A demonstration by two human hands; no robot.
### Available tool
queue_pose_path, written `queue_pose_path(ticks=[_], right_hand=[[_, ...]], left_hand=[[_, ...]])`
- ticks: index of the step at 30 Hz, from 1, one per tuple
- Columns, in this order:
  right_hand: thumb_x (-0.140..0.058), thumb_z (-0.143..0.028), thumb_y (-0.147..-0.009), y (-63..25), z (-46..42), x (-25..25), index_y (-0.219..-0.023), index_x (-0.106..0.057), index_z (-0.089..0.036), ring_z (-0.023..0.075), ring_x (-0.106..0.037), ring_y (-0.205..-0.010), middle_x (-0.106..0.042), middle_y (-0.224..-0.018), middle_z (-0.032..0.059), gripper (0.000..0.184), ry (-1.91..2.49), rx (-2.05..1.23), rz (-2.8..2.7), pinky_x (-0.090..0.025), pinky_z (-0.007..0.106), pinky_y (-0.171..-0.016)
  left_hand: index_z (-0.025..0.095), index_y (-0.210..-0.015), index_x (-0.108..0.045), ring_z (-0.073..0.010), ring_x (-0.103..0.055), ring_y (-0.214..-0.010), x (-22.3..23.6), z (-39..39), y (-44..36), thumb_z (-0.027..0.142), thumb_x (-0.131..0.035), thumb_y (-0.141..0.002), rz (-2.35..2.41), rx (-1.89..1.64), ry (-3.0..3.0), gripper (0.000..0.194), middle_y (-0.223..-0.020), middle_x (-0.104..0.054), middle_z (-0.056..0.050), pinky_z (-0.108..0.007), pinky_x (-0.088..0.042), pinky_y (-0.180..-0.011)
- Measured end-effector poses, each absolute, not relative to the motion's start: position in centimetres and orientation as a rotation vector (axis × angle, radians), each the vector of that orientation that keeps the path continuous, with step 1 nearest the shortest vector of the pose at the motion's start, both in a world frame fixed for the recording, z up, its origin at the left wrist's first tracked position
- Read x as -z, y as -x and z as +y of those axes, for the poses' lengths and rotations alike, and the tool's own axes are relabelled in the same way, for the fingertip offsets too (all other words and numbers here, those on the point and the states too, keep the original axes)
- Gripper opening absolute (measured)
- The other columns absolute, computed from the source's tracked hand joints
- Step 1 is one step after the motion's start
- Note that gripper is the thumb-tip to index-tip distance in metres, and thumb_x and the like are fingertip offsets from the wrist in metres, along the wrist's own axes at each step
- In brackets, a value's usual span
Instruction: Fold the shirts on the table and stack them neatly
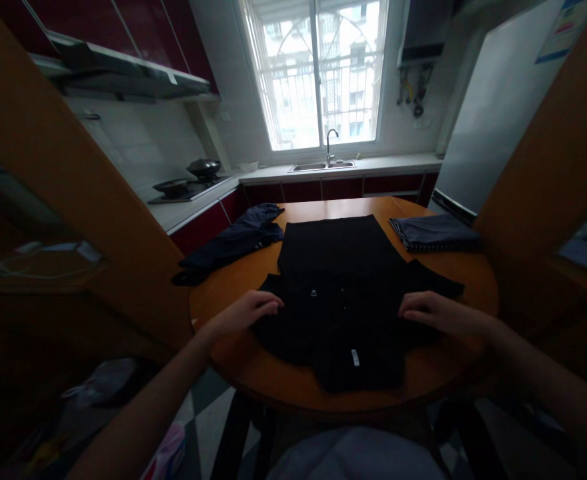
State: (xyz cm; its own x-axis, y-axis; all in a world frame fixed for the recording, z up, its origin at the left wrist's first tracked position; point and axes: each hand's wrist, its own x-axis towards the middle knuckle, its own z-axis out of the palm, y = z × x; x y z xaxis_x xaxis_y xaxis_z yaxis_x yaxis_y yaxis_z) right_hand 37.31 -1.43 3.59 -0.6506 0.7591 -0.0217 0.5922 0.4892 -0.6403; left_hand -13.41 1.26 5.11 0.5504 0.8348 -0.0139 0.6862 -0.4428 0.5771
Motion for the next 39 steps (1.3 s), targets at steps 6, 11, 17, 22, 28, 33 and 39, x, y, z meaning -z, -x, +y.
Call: queue_pose_path(ticks=[6,11,17,22,28,33,39], right_hand=[[-0.051,-0.031,-0.096,-31.9,5.2,-3.3,-0.101,-0.075,-0.018,0.0229,-0.066,-0.096,-0.071,-0.103,0.0101,0.028,1.233,-0.530,-2.312,-0.050,0.035,-0.091],[-0.055,-0.028,-0.095,-25.8,8.7,-2.7,-0.107,-0.076,-0.019,0.0238,-0.063,-0.109,-0.070,-0.115,0.0105,0.026,1.203,-0.484,-2.480,-0.046,0.035,-0.101],[-0.054,-0.032,-0.097,-23.1,10.1,-0.9,-0.129,-0.067,-0.021,0.0278,-0.056,-0.120,-0.062,-0.134,0.0130,0.036,1.440,-0.276,-2.517,-0.045,0.039,-0.100],[-0.043,-0.034,-0.102,-22.6,9.6,1.0,-0.136,-0.061,-0.022,0.0304,-0.051,-0.123,-0.057,-0.140,0.0141,0.041,1.526,-0.093,-2.446,-0.043,0.043,-0.098],[-0.037,-0.032,-0.102,-22.2,9.0,1.9,-0.144,-0.056,-0.018,0.0309,-0.041,-0.139,-0.047,-0.154,0.0155,0.047,1.538,-0.089,-2.390,-0.036,0.047,-0.110],[-0.029,-0.039,-0.104,-22.5,9.2,2.3,-0.156,-0.038,-0.013,0.0273,-0.020,-0.154,-0.027,-0.167,0.0147,0.058,1.688,-0.157,-2.385,-0.017,0.046,-0.122],[-0.030,-0.052,-0.102,-22.6,9.6,2.7,-0.157,-0.026,0.004,0.0360,-0.012,-0.155,-0.017,-0.165,0.0284,0.078,2.028,-0.209,-2.163,-0.009,0.050,-0.123]], left_hand=[[0.016,-0.115,-0.069,-0.0307,-0.061,-0.116,-3.1,9.7,13.3,0.054,-0.055,-0.090,2.056,-0.458,-2.206,0.048,-0.120,-0.066,-0.016,-0.041,-0.046,-0.102],[0.020,-0.093,-0.071,-0.0278,-0.062,-0.105,-2.8,10.7,12.5,0.055,-0.061,-0.085,1.999,-0.214,-2.191,0.037,-0.109,-0.067,-0.011,-0.034,-0.049,-0.089],[0.018,-0.084,-0.068,-0.0216,-0.066,-0.080,-3.7,9.0,14.2,0.050,-0.056,-0.089,2.049,-0.209,-1.993,0.034,-0.086,-0.070,-0.005,-0.027,-0.047,-0.069],[0.016,-0.093,-0.070,-0.0318,-0.068,-0.098,-3.7,8.0,14.1,0.042,-0.066,-0.084,2.219,-0.070,-1.978,0.028,-0.100,-0.072,-0.014,-0.036,-0.049,-0.082],[0.010,-0.146,-0.047,-0.0272,-0.044,-0.142,-2.9,8.8,6.1,0.037,-0.039,-0.102,1.931,-0.280,-2.444,0.053,-0.153,-0.048,-0.019,-0.037,-0.033,-0.116],[0.006,-0.160,-0.022,-0.0371,-0.009,-0.156,0.1,10.4,1.5,0.061,-0.026,-0.101,1.969,-0.061,-2.188,0.080,-0.168,-0.013,-0.022,-0.053,-0.015,-0.123],[0.003,-0.159,-0.022,-0.0413,-0.007,-0.155,1.4,11.1,4.1,0.072,-0.021,-0.096,2.197,-0.084,-2.063,0.093,-0.167,-0.012,-0.025,-0.054,-0.015,-0.123]])
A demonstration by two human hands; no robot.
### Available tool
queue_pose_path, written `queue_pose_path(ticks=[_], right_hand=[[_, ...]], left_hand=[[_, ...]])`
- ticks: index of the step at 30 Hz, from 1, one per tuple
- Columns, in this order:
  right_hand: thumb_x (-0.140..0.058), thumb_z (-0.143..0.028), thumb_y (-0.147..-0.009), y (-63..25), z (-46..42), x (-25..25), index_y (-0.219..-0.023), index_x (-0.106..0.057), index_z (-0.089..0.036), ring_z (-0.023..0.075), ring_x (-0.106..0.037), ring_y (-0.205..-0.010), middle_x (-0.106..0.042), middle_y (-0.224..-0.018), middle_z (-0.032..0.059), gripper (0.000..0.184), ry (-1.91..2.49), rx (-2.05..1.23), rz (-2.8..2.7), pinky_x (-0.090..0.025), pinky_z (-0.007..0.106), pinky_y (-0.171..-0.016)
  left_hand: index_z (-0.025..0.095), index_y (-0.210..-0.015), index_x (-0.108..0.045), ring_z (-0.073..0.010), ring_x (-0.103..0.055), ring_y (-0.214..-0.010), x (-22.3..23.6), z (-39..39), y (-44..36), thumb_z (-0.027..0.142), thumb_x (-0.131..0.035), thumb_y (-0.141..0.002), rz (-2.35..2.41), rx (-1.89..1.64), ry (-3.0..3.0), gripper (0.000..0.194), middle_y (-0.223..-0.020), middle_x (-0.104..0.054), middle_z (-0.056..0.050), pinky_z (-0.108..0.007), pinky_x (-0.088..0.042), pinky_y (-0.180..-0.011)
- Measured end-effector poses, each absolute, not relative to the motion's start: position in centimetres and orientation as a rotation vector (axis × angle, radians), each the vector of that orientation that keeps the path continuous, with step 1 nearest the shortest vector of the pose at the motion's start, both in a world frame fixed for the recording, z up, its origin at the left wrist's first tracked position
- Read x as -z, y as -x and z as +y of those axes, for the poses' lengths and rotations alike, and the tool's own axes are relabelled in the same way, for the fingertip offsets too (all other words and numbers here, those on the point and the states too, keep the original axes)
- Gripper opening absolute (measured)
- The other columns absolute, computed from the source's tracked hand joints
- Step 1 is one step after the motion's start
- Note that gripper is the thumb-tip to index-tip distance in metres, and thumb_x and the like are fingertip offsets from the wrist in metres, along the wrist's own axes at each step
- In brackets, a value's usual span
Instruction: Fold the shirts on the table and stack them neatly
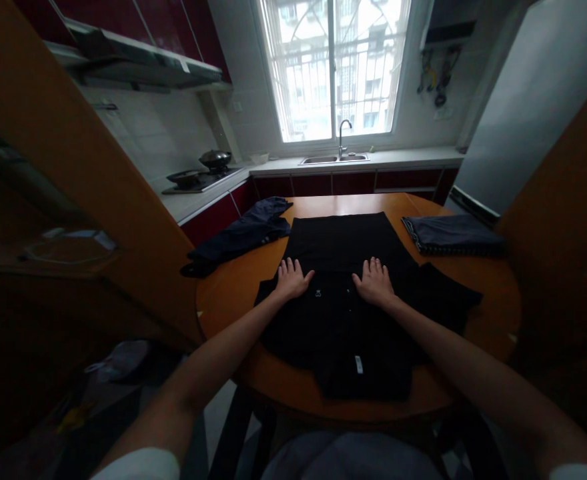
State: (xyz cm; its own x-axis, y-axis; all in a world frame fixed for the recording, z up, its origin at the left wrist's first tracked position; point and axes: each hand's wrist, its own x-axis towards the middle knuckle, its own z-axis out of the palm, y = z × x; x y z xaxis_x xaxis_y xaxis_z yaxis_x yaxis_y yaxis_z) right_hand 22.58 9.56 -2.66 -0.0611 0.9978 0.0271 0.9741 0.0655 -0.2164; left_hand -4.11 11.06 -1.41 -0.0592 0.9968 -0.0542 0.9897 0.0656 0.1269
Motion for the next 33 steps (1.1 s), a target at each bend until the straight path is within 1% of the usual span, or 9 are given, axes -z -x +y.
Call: queue_pose_path(ticks=[5,11,17,20,22,25,29,31,33], right_hand=[[-0.033,-0.048,-0.101,-21.7,10.8,1.6,-0.158,-0.023,0.001,0.0391,-0.008,-0.155,-0.012,-0.166,0.0282,0.077,2.087,-0.399,-2.167,-0.010,0.059,-0.121],[-0.028,-0.050,-0.103,-23.9,13.0,0.8,-0.160,-0.021,-0.005,0.0320,-0.007,-0.156,-0.011,-0.169,0.0209,0.074,2.046,-0.428,-2.108,-0.011,0.055,-0.122],[-0.031,-0.050,-0.103,-32.4,12.9,2.3,-0.156,-0.026,0.006,0.0342,-0.017,-0.154,-0.019,-0.165,0.0271,0.078,2.283,-0.197,-1.812,-0.012,0.046,-0.123],[-0.031,-0.042,-0.103,-34.2,12.4,2.0,-0.151,-0.026,0.016,0.0395,-0.018,-0.152,-0.023,-0.161,0.0354,0.075,2.329,-0.146,-1.732,-0.014,0.049,-0.122],[-0.031,-0.035,-0.103,-33.6,12.0,1.5,-0.150,-0.024,0.019,0.0406,-0.011,-0.153,-0.018,-0.161,0.0377,0.072,2.312,-0.095,-1.744,-0.008,0.051,-0.122],[-0.032,-0.032,-0.102,-30.2,11.7,1.0,-0.155,-0.024,0.009,0.0345,-0.002,-0.156,-0.011,-0.167,0.0277,0.067,2.187,-0.061,-1.890,-0.001,0.049,-0.124],[-0.031,-0.039,-0.103,-23.4,12.5,0.7,-0.158,-0.028,-0.007,0.0313,-0.010,-0.156,-0.017,-0.168,0.0186,0.064,1.860,-0.234,-2.224,-0.011,0.053,-0.123],[-0.029,-0.036,-0.103,-20.5,13.4,0.7,-0.159,-0.027,-0.010,0.0283,-0.011,-0.156,-0.017,-0.169,0.0155,0.062,1.734,-0.287,-2.335,-0.011,0.053,-0.123],[-0.026,-0.033,-0.104,-18.9,14.5,0.8,-0.160,-0.026,-0.009,0.0262,-0.011,-0.156,-0.017,-0.169,0.0144,0.061,1.688,-0.312,-2.383,-0.012,0.052,-0.123]], left_hand=[[0.002,-0.159,-0.024,-0.0465,-0.011,-0.153,0.4,12.1,1.8,0.066,-0.030,-0.097,2.205,-0.013,-2.002,0.089,-0.166,-0.014,-0.028,-0.058,-0.019,-0.121],[0.023,-0.160,-0.029,-0.0382,-0.015,-0.155,0.0,14.6,-3.5,0.060,-0.024,-0.101,1.882,-0.202,-2.268,0.070,-0.169,-0.019,-0.011,-0.061,-0.015,-0.122],[0.028,-0.158,-0.035,-0.0399,-0.014,-0.155,1.4,15.2,-2.6,0.064,-0.023,-0.100,1.996,-0.251,-2.282,0.070,-0.168,-0.025,-0.007,-0.061,-0.013,-0.122],[0.029,-0.159,-0.033,-0.0427,-0.011,-0.154,1.6,15.2,-2.4,0.066,-0.023,-0.099,2.008,-0.247,-2.251,0.072,-0.169,-0.022,-0.007,-0.064,-0.011,-0.121],[0.028,-0.160,-0.033,-0.0433,-0.011,-0.154,1.5,15.1,-2.5,0.065,-0.023,-0.099,2.007,-0.241,-2.244,0.072,-0.169,-0.021,-0.008,-0.065,-0.011,-0.121],[0.026,-0.160,-0.033,-0.0418,-0.012,-0.155,1.4,15.0,-2.7,0.063,-0.023,-0.100,2.005,-0.245,-2.251,0.070,-0.169,-0.022,-0.010,-0.066,-0.012,-0.121],[0.025,-0.161,-0.030,-0.0331,-0.009,-0.157,1.2,14.8,-3.5,0.052,-0.025,-0.104,1.813,-0.304,-2.500,0.063,-0.170,-0.019,-0.008,-0.059,-0.011,-0.123],[0.024,-0.161,-0.027,-0.0267,-0.009,-0.157,1.1,15.1,-3.9,0.044,-0.025,-0.105,1.578,-0.242,-2.666,0.060,-0.170,-0.018,-0.005,-0.053,-0.009,-0.125],[0.023,-0.162,-0.025,-0.0249,-0.011,-0.157,1.1,15.7,-3.9,0.040,-0.023,-0.105,1.464,-0.126,-2.676,0.059,-0.170,-0.018,-0.004,-0.052,-0.010,-0.126]])
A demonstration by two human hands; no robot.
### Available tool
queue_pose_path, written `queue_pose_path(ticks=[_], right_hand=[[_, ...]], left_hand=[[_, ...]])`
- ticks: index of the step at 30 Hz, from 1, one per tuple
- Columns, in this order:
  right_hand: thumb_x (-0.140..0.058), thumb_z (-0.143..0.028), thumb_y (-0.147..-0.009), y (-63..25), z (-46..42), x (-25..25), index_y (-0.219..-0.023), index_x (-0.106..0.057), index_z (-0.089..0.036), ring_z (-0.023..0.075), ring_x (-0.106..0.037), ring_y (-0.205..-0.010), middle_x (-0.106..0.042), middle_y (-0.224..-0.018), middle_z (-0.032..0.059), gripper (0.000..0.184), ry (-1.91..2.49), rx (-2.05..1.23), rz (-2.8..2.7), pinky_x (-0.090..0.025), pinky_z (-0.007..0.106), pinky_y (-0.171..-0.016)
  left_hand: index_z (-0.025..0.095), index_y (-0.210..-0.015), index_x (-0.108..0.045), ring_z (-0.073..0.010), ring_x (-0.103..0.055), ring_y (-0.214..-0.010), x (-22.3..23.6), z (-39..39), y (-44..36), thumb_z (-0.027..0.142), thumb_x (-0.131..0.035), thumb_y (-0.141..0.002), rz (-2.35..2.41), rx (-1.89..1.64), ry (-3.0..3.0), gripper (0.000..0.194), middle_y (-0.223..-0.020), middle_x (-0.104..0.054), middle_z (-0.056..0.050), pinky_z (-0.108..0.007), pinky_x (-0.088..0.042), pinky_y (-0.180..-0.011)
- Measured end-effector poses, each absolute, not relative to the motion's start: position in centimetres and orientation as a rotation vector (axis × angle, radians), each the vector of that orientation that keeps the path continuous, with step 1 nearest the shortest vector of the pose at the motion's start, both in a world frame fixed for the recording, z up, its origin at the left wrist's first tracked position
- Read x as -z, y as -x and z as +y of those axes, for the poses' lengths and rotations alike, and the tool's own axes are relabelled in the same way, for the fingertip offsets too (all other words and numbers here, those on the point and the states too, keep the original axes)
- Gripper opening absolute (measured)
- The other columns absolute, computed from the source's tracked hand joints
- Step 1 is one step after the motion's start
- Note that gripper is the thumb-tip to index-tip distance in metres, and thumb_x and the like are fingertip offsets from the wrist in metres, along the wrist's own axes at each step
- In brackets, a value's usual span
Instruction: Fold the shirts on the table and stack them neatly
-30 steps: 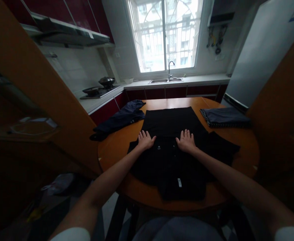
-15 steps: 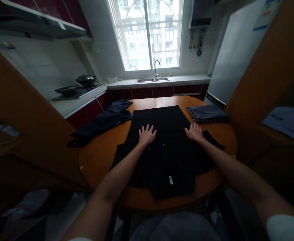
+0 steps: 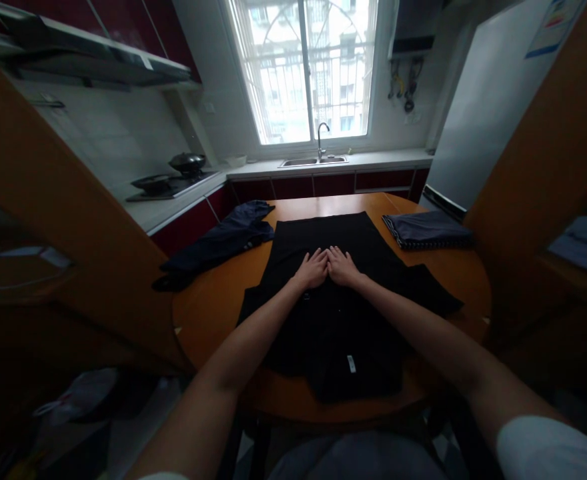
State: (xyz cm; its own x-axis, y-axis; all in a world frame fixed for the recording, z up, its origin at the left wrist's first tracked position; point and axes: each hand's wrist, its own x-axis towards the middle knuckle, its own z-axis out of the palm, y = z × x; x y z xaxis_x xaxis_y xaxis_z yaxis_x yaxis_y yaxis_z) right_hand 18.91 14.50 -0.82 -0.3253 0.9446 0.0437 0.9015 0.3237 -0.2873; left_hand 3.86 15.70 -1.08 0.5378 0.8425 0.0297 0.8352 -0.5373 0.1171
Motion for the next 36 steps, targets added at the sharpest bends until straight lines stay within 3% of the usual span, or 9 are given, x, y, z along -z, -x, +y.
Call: queue_pose_path(ticks=[6,11,17,23,28,36], right_hand=[[-0.029,-0.051,-0.104,-24.9,18.1,1.7,-0.159,-0.029,-0.011,0.0279,-0.013,-0.156,-0.018,-0.169,0.0147,0.068,1.828,-0.282,-2.346,-0.010,0.052,-0.124],[-0.026,-0.040,-0.104,-29.1,20.8,1.6,-0.156,-0.030,0.002,0.0345,-0.017,-0.154,-0.020,-0.165,0.0263,0.067,2.150,-0.149,-2.067,-0.014,0.056,-0.122],[-0.031,-0.038,-0.103,-21.2,24.1,1.8,-0.159,-0.030,-0.015,0.0242,-0.011,-0.156,-0.018,-0.169,0.0117,0.061,1.832,-0.193,-2.346,-0.012,0.050,-0.124],[-0.027,-0.048,-0.104,-22.3,29.1,2.4,-0.160,-0.028,-0.012,0.0266,-0.012,-0.156,-0.019,-0.169,0.0144,0.067,1.922,-0.248,-2.276,-0.009,0.051,-0.124],[-0.027,-0.053,-0.103,-27.9,33.4,2.5,-0.160,-0.029,-0.014,0.0264,-0.012,-0.156,-0.017,-0.169,0.0146,0.069,2.058,-0.248,-2.168,-0.010,0.048,-0.124],[-0.028,-0.048,-0.104,-31.2,36.4,3.1,-0.160,-0.028,-0.007,0.0269,-0.014,-0.155,-0.019,-0.168,0.0185,0.069,2.126,-0.170,-2.083,-0.008,0.044,-0.123]], left_hand=[[0.023,-0.162,-0.026,-0.0313,-0.012,-0.157,0.6,19.5,2.0,0.056,-0.021,-0.103,1.896,-0.048,-2.344,0.067,-0.170,-0.015,-0.009,-0.058,-0.012,-0.124],[0.014,-0.161,-0.023,-0.0306,-0.010,-0.157,0.4,23.0,3.3,0.052,-0.023,-0.103,2.009,0.000,-2.280,0.070,-0.169,-0.013,-0.015,-0.054,-0.012,-0.124],[0.020,-0.161,-0.028,-0.0287,-0.016,-0.156,1.6,26.0,-3.9,0.047,-0.022,-0.103,1.854,-0.161,-2.412,0.064,-0.169,-0.021,-0.010,-0.056,-0.016,-0.124],[0.030,-0.159,-0.033,-0.0358,-0.014,-0.156,1.8,30.3,-1.7,0.060,-0.023,-0.100,2.063,-0.207,-2.230,0.067,-0.169,-0.022,-0.005,-0.062,-0.012,-0.122],[0.032,-0.160,-0.030,-0.0350,-0.013,-0.156,1.4,34.6,2.6,0.063,-0.021,-0.099,2.168,-0.176,-2.127,0.069,-0.170,-0.019,-0.004,-0.058,-0.012,-0.124],[0.033,-0.160,-0.030,-0.0341,-0.017,-0.155,2.0,38.9,4.6,0.063,-0.021,-0.099,2.169,-0.153,-2.170,0.068,-0.170,-0.020,-0.003,-0.055,-0.015,-0.124]])
